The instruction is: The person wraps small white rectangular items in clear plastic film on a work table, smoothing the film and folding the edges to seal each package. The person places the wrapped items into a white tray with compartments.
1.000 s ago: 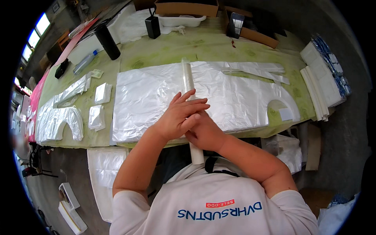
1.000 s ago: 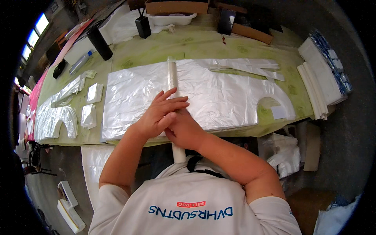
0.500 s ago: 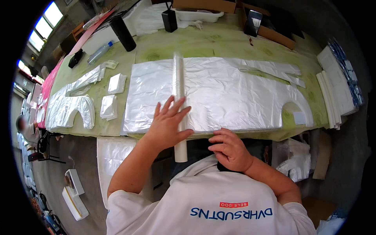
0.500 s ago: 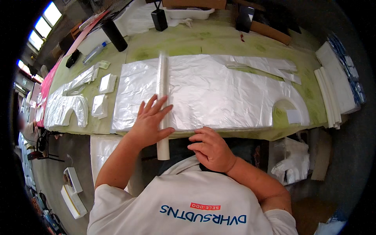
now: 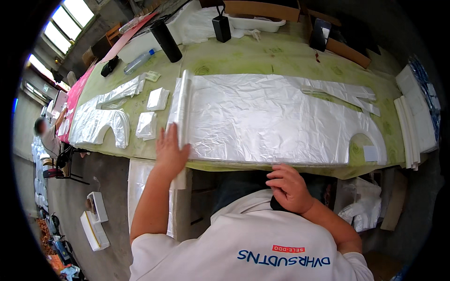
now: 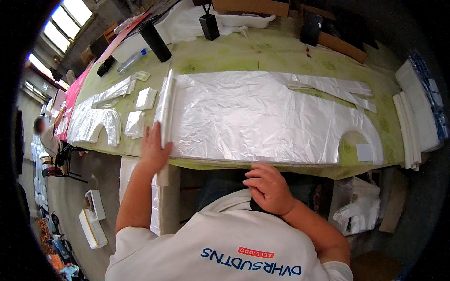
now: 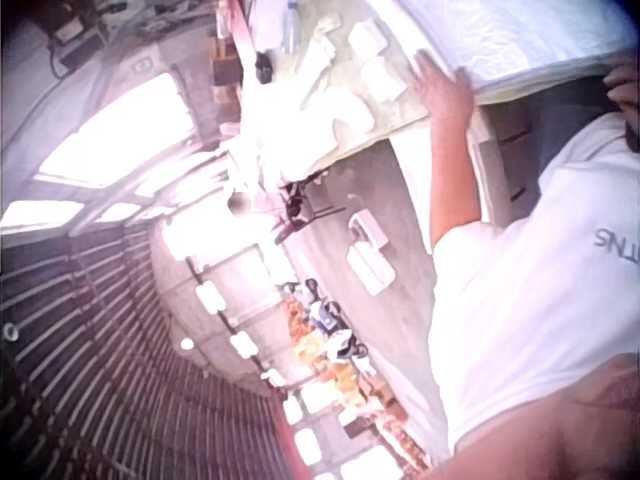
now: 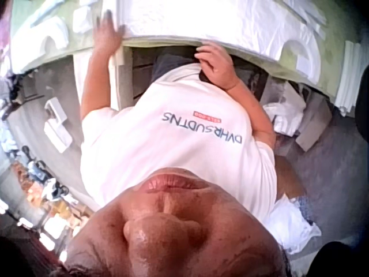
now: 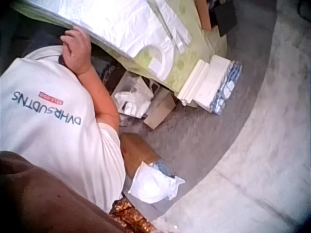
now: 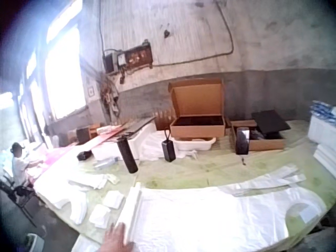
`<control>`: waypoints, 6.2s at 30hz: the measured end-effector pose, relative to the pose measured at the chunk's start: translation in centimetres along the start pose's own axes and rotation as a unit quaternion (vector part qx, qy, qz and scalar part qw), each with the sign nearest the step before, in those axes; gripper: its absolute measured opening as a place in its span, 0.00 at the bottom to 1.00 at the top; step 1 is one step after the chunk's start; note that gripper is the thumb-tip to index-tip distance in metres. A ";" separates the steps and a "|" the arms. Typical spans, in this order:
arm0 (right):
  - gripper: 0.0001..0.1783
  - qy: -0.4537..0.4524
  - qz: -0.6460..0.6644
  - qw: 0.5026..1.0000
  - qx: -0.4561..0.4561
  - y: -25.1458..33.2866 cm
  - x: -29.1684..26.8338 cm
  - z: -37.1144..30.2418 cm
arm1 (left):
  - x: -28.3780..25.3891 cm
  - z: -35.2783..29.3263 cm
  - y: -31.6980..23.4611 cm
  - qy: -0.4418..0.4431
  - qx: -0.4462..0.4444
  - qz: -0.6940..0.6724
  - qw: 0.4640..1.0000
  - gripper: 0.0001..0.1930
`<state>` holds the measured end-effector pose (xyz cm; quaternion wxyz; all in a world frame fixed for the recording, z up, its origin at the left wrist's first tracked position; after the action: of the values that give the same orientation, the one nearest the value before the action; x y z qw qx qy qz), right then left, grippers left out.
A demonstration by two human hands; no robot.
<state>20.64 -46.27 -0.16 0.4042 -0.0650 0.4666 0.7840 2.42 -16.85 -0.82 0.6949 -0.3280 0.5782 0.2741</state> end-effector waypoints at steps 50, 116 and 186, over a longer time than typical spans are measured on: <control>0.12 -0.032 0.411 0.747 0.522 -5.1 4.9 -3.8 | 5.4 -11.8 -19.3 0.164 -0.142 -0.745 0.631 0.44; 0.40 0.090 0.172 0.785 0.588 -3.4 -11.8 -20.0 | 10.3 19.2 -24.7 0.237 0.063 -0.255 0.935 0.20; 0.24 0.008 -0.149 0.901 0.408 -12.1 -4.8 3.4 | 3.6 -1.2 -26.7 -0.036 0.411 -0.190 0.891 0.42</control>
<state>33.16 -43.44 -4.22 0.5036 0.0301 0.7340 0.4547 22.60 -34.74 -0.80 0.8268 -0.1065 0.5405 -0.1135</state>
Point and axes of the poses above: each hand's wrist, its own z-axis towards the middle knuckle, its own x-axis out of the palm, y = z × x, the point moved 9 cm from there along z, towards the middle knuckle, and after that the axes turned 7 degrees about -y, right-handed, at the moved point
